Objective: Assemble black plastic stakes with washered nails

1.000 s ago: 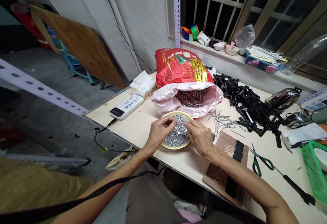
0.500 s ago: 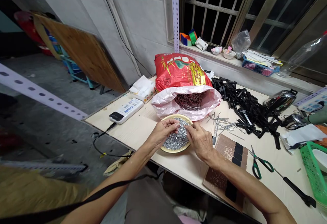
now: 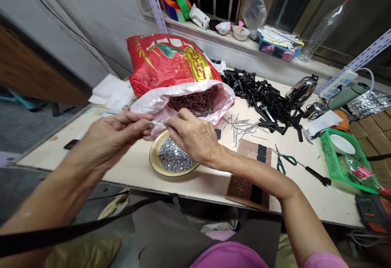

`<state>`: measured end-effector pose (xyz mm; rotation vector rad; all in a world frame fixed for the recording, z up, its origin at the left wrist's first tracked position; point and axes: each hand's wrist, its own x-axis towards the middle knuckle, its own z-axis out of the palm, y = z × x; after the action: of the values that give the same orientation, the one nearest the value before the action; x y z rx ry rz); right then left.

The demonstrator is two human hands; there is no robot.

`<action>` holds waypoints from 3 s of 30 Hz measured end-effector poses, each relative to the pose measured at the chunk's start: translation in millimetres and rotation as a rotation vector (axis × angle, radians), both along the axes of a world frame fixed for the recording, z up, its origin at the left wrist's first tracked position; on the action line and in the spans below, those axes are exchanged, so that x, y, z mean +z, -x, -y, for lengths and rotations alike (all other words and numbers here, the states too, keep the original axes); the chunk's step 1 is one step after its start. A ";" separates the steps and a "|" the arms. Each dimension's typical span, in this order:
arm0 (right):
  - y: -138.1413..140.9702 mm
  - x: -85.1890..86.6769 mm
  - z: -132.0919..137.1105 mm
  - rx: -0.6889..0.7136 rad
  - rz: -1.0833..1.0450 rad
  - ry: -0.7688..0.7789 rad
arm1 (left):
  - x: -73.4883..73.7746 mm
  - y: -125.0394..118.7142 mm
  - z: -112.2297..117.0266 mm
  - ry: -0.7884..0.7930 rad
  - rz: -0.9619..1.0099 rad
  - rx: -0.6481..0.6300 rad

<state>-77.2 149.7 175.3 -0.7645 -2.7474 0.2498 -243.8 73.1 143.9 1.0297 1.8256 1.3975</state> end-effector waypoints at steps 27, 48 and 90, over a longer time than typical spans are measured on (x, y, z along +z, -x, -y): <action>-54.6 -70.6 -12.3 -0.045 0.030 0.202 | -48.1 -64.1 -14.1 0.081 0.310 -0.102; -52.2 -67.9 -6.5 0.057 0.038 -0.131 | -50.0 -60.7 -13.1 0.061 0.395 -0.030; -54.0 -80.7 -33.8 -0.056 -0.262 -0.065 | -42.3 -51.3 -13.7 0.015 0.984 -0.004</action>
<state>-23.3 183.5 94.5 -0.7337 -2.4722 0.2304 -192.5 86.8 101.6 0.2152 1.0816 1.4929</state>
